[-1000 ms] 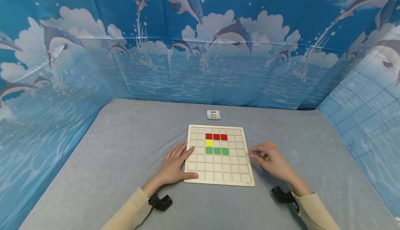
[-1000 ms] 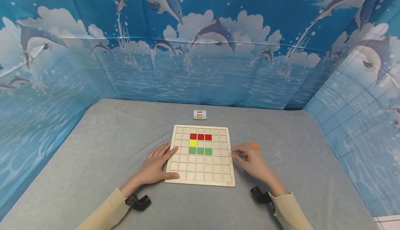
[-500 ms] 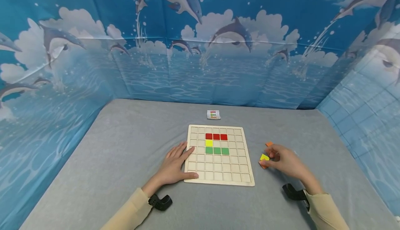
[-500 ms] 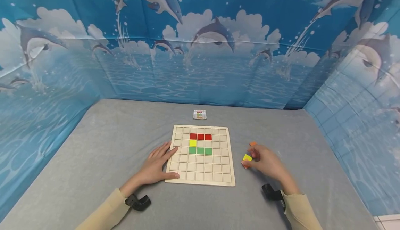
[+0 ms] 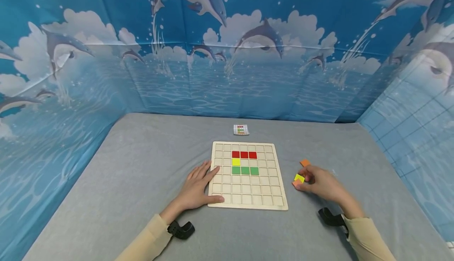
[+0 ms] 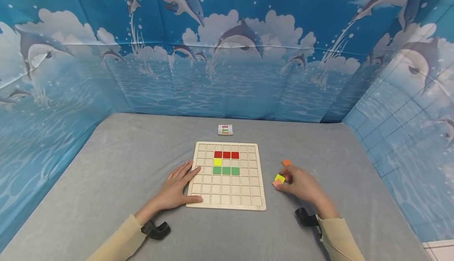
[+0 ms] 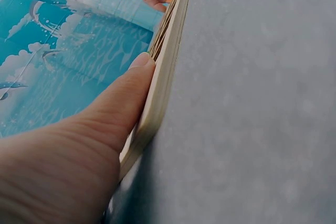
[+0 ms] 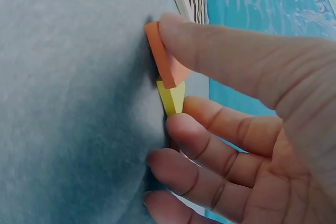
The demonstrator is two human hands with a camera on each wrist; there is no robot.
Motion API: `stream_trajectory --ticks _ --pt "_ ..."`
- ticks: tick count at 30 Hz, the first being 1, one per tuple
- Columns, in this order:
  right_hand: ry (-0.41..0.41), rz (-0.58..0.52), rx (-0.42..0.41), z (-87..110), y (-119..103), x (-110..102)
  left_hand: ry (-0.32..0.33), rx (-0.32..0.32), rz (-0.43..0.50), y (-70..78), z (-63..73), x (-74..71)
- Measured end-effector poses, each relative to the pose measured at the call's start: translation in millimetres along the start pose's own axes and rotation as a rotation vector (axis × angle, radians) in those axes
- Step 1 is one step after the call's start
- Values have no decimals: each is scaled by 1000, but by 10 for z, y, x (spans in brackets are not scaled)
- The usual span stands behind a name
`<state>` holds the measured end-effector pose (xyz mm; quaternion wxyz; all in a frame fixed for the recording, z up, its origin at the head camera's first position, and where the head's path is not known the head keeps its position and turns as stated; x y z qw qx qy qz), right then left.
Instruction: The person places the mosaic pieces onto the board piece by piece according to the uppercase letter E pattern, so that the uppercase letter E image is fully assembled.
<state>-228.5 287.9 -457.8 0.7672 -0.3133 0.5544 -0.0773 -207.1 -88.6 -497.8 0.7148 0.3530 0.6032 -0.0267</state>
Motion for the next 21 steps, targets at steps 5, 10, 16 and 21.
stream_trajectory --ticks 5,10,16,21 --pt "8 -3 10 0 -12 25 1 1 0 5 12 -12" --pt "13 -27 -12 -1 -21 44 2 -2 -2 5 7 -13" --pt "36 -1 -40 -11 -45 56 1 0 0 11 5 -14" --pt "107 73 -10 -36 -68 75 5 5 2 18 7 -15"
Point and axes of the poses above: each hand's wrist, its own z-axis away from the middle knuckle, its own x-axis out of the palm, y = z × x, the point moved 4 cm from there along -z, towards the middle knuckle, and after that the axes turned 10 degrees about -y, right-handed, at the moved point
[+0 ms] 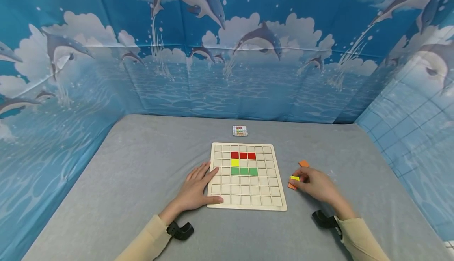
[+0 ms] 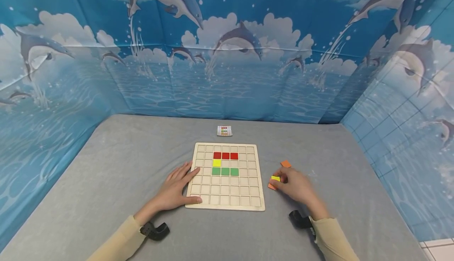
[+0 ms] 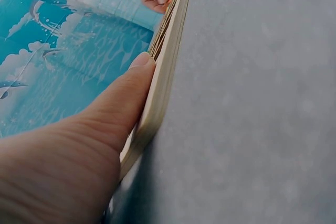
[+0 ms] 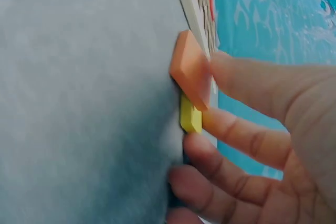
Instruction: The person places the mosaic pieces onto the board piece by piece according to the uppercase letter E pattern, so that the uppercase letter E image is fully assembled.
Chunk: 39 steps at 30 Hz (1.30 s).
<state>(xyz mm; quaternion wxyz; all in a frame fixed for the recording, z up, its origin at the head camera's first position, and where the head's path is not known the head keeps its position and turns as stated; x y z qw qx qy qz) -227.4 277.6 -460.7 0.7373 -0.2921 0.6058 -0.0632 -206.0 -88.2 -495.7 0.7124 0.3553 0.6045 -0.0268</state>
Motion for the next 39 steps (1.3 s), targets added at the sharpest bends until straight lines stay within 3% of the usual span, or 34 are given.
stream_trajectory --ticks 6,10,29,39 --pt "111 115 85 -13 -65 55 -2 0 -3 -9 3 -5" --pt "145 122 112 -11 -119 72 0 3 3 -13 -1 -17" --pt "141 -84 22 -46 -161 73 -1 10 2 -25 -16 -42" --pt "132 -70 5 -55 -179 74 6 6 -1 -24 -11 -39"
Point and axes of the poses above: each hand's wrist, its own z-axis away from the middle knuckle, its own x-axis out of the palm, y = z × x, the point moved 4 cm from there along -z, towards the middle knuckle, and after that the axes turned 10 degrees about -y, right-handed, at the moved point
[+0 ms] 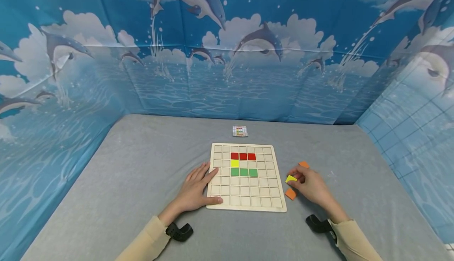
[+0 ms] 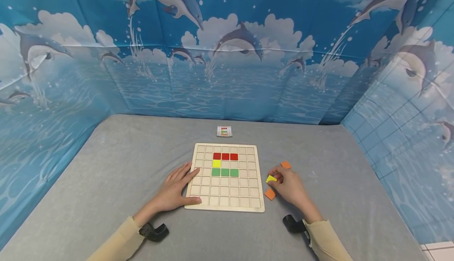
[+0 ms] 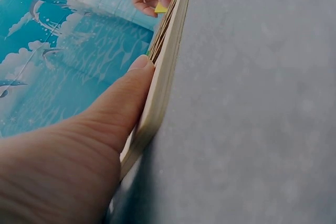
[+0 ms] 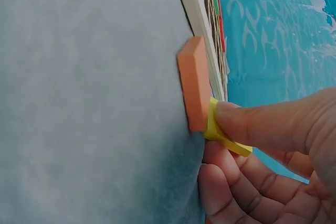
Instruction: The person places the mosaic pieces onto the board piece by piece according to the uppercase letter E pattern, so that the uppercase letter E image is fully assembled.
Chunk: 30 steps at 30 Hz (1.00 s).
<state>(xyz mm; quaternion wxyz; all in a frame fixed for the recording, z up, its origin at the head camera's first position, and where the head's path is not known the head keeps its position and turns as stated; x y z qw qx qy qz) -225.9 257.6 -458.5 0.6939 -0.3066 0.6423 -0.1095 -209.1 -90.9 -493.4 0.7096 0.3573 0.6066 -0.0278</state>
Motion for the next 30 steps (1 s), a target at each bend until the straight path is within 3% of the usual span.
stream_trajectory --ticks 11,14,21,30 --pt "118 5 -122 23 -151 9 7 -16 -9 13 17 45" --pt "118 7 -154 29 -250 61 6 -17 -9 16 25 64" --pt "2 -66 -217 -83 -514 258 15 -24 -12 46 28 94" --pt "-106 -97 -398 -220 -934 563 12 -28 -22 63 37 117"
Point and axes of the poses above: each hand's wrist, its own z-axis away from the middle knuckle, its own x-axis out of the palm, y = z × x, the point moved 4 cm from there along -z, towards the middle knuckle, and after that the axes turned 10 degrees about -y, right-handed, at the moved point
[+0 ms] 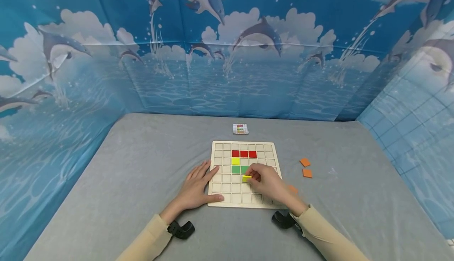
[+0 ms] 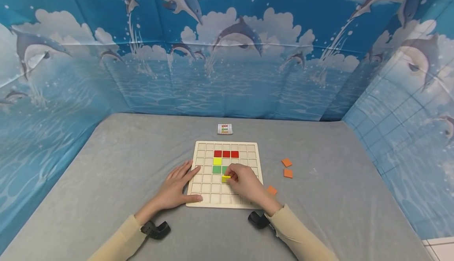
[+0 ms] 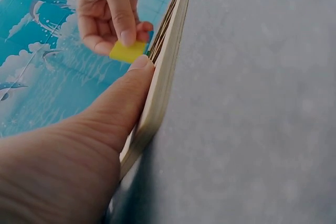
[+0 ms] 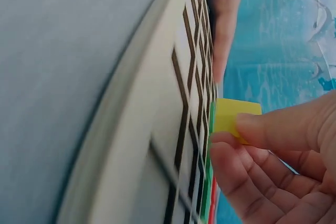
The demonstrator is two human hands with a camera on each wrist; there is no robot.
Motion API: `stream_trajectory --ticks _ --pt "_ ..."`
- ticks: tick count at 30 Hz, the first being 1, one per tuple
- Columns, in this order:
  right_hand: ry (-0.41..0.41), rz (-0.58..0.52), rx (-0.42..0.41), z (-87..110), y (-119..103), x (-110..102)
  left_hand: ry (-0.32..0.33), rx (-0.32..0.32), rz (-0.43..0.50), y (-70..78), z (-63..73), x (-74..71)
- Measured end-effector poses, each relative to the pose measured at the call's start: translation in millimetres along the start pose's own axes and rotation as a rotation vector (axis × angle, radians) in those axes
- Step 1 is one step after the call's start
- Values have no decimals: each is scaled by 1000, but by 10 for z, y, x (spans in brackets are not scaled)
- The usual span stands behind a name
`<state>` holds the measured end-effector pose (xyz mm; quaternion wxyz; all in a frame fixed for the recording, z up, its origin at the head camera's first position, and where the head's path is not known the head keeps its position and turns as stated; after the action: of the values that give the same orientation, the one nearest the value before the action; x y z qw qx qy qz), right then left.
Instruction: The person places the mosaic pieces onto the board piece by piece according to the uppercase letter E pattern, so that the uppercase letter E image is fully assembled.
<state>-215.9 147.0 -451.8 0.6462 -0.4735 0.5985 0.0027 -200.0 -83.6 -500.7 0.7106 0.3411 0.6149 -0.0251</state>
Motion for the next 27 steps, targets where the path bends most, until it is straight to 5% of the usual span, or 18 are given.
stream_trajectory --ticks 9,27 --pt "-61 -30 42 -164 -64 130 6 7 -2 -4 -15 1" --pt "-49 73 106 -271 -64 163 -10 10 -4 -24 -18 -43"
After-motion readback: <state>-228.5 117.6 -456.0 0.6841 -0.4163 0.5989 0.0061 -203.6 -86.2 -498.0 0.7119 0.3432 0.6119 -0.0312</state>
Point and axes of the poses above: each hand's wrist, its own z-axis away from the middle knuckle, its own x-axis out of the palm, y = z × x, the point moved 4 cm from there along -z, towards the middle knuckle, and after that the axes turned 10 degrees about -y, right-handed, at the moved point
